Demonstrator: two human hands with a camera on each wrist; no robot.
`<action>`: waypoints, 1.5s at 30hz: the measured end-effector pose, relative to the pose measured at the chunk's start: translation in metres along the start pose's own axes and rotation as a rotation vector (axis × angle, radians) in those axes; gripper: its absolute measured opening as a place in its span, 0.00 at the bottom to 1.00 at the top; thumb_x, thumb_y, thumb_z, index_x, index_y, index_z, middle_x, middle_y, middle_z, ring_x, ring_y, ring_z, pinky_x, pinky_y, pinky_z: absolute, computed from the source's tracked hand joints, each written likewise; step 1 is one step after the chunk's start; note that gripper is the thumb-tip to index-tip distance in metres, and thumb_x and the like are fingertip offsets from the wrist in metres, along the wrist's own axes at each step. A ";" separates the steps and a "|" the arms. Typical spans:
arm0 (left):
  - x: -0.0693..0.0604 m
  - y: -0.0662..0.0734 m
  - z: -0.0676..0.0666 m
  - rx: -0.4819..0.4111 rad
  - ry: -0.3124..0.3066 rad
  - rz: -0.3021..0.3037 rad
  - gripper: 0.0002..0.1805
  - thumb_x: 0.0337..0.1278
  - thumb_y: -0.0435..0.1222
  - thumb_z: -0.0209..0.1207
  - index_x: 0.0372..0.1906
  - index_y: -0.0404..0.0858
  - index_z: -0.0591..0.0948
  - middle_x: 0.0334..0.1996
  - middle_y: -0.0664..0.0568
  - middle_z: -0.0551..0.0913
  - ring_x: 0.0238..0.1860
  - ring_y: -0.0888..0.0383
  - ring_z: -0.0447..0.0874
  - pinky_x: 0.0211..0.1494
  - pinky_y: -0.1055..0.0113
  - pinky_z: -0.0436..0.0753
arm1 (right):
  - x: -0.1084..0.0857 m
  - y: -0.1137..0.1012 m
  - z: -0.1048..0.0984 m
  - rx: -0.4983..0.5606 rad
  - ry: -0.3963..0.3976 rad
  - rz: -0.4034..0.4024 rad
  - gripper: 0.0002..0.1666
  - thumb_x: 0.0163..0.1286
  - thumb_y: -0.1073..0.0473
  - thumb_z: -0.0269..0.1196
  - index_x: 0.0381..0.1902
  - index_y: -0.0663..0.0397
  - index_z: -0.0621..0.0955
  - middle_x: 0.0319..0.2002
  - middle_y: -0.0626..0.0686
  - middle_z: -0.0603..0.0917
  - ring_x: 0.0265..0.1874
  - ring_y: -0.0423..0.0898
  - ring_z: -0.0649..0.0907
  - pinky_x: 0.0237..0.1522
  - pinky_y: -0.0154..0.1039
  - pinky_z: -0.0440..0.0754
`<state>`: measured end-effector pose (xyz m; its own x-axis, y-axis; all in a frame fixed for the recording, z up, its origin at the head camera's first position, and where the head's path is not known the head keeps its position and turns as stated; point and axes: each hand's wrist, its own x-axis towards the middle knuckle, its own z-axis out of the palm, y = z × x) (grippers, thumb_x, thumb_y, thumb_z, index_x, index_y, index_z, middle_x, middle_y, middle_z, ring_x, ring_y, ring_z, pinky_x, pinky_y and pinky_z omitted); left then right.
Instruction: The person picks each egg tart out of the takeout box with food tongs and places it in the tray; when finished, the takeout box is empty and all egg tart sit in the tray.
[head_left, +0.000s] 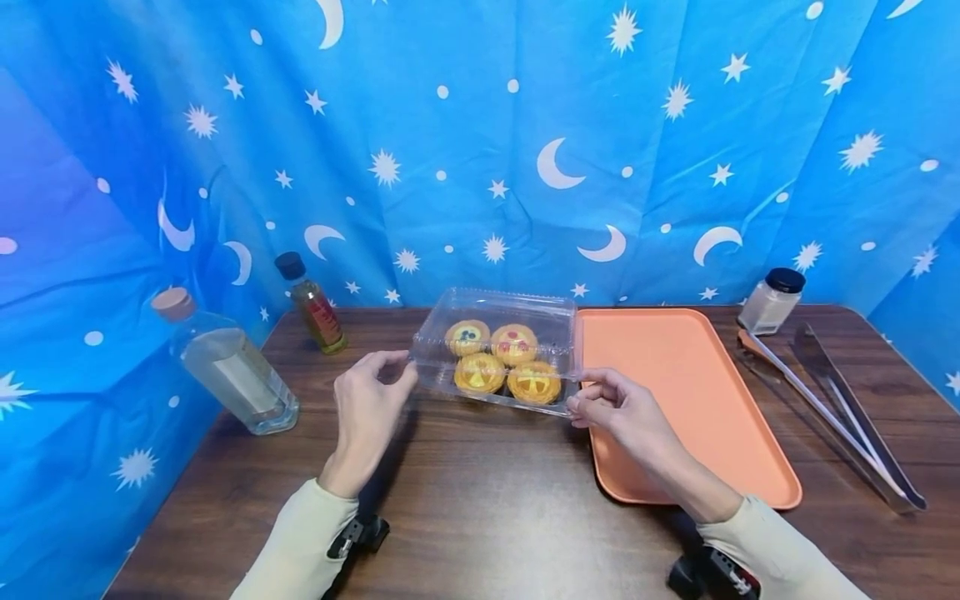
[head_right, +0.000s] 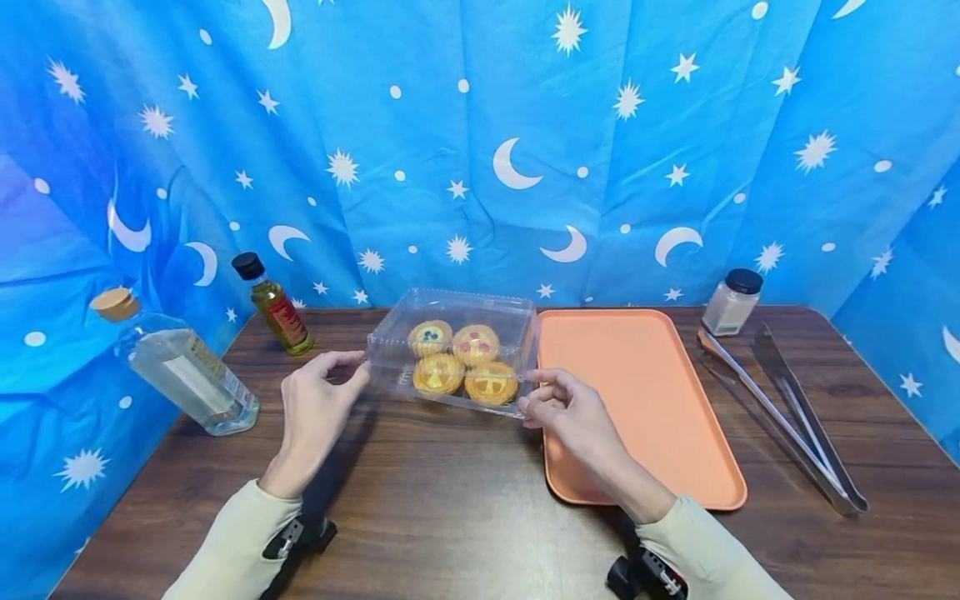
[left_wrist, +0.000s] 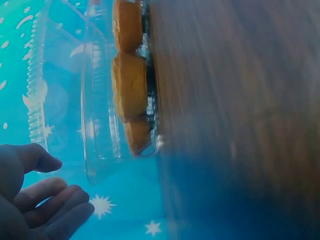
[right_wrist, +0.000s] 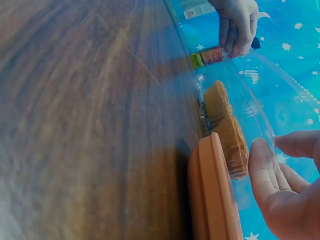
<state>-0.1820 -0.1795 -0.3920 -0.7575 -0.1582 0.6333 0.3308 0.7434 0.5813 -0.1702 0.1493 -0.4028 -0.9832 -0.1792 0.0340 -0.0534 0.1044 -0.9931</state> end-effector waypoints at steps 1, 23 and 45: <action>0.001 0.001 -0.001 -0.003 0.001 0.006 0.09 0.58 0.31 0.75 0.42 0.32 0.92 0.39 0.43 0.92 0.35 0.48 0.91 0.40 0.51 0.88 | 0.000 0.000 -0.001 -0.004 0.001 -0.002 0.25 0.76 0.71 0.63 0.68 0.74 0.73 0.40 0.59 0.87 0.38 0.47 0.89 0.46 0.40 0.89; 0.053 0.034 -0.032 -0.041 0.059 0.214 0.09 0.60 0.30 0.73 0.44 0.30 0.91 0.43 0.42 0.92 0.45 0.45 0.91 0.51 0.51 0.86 | -0.012 -0.007 -0.017 -0.115 -0.119 -0.007 0.26 0.74 0.70 0.65 0.67 0.72 0.75 0.38 0.58 0.87 0.38 0.50 0.88 0.42 0.40 0.89; 0.131 0.041 -0.028 -0.172 -0.121 -0.126 0.14 0.71 0.43 0.69 0.52 0.39 0.91 0.44 0.48 0.92 0.45 0.54 0.89 0.44 0.64 0.80 | -0.043 -0.006 -0.025 -0.088 -0.224 0.000 0.28 0.73 0.68 0.67 0.67 0.73 0.75 0.39 0.59 0.86 0.36 0.46 0.87 0.41 0.36 0.86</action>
<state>-0.2519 -0.1880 -0.2715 -0.8574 -0.1561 0.4903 0.3125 0.5991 0.7372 -0.1318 0.1809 -0.3953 -0.9204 -0.3909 -0.0015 -0.0783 0.1880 -0.9791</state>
